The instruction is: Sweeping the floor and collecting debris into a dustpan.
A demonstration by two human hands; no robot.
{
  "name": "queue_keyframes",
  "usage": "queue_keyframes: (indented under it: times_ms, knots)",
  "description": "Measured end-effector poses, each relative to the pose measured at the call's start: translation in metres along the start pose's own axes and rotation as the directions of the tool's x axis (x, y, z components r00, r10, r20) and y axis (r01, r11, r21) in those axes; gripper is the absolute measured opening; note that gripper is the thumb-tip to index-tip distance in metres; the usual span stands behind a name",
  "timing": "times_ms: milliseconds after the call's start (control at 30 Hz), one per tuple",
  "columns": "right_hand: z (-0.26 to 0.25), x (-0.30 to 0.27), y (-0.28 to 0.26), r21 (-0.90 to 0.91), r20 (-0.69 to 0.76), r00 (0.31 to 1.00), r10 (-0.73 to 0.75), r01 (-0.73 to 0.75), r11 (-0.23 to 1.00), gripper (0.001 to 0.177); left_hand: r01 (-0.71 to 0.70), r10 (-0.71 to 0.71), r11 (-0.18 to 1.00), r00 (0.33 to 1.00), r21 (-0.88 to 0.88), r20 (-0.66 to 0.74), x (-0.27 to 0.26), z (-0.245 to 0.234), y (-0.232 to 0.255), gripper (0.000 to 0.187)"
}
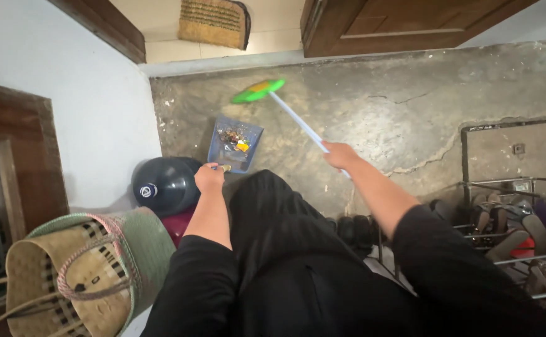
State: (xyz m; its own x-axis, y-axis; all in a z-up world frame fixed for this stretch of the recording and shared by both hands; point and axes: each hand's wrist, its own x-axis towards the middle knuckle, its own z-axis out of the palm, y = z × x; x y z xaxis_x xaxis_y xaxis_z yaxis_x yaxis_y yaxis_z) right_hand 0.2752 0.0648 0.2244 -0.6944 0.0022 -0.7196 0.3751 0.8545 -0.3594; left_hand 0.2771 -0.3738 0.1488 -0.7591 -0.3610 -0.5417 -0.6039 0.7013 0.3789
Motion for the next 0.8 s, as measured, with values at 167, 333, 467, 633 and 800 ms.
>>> queue_keyframes:
  times_ms: [167,333,467,633,800]
  knots:
    - [-0.02,-0.066,0.077,-0.129,0.052,0.995,0.082,-0.075,0.989,0.064,0.079,-0.08,0.996,0.997,-0.038,-0.009,-0.019,0.019,0.002,0.027]
    - [-0.048,-0.137,0.099,-0.023,0.11,0.972,0.205,-0.204,0.979,0.064,0.069,-0.068,0.996,0.998,-0.05,0.013,-0.022,0.049,0.009,0.025]
    - [-0.046,-0.159,0.095,0.351,0.092,0.949,0.303,-0.316,0.882,0.065,-0.026,0.03,0.996,0.999,0.089,-0.04,-0.02,0.07,0.014,0.023]
    - [-0.011,-0.125,0.084,0.747,0.139,0.921,0.363,-0.338,0.573,0.067,-0.043,0.043,0.995,0.999,0.092,0.002,-0.019,0.093,0.029,0.023]
    - [0.04,-0.104,0.055,0.592,0.014,0.923,0.384,-0.318,0.741,0.077,-0.129,0.116,0.975,0.99,0.184,0.08,0.004,0.14,0.02,0.023]
